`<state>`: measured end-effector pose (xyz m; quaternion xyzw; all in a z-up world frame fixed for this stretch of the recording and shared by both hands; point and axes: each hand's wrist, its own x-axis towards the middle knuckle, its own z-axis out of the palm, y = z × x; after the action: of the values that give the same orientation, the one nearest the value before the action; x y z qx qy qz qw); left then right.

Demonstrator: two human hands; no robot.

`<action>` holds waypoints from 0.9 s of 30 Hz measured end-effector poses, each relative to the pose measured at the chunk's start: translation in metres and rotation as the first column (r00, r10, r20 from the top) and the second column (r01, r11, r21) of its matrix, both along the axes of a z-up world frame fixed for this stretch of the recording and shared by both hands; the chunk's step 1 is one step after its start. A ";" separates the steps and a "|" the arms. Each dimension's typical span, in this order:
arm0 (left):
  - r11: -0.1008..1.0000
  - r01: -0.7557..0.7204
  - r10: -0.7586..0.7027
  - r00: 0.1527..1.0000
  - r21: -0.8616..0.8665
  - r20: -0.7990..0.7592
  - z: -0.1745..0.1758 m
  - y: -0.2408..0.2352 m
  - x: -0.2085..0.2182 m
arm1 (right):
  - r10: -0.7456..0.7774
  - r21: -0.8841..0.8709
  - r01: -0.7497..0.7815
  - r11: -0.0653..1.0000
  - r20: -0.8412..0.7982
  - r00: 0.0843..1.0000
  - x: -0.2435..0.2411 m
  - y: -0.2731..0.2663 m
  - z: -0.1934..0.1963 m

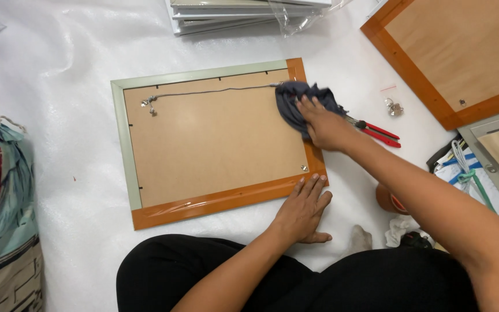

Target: Assembling and finishing picture frames by cleaning glass and applying tape to the backings

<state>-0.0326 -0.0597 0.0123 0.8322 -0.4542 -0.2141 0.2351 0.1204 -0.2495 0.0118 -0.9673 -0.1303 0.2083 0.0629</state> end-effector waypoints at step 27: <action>1.000 0.017 -0.017 1.000 -0.016 0.003 0.004 0.004 0.004 | -0.523 0.481 0.353 0.803 0.283 0.804 0.045 0.006 0.035</action>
<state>-0.0291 -0.0558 0.0161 0.8267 -0.4634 -0.2113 0.2391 0.1657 -0.2432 0.0464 -0.9572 0.0519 -0.0475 0.2808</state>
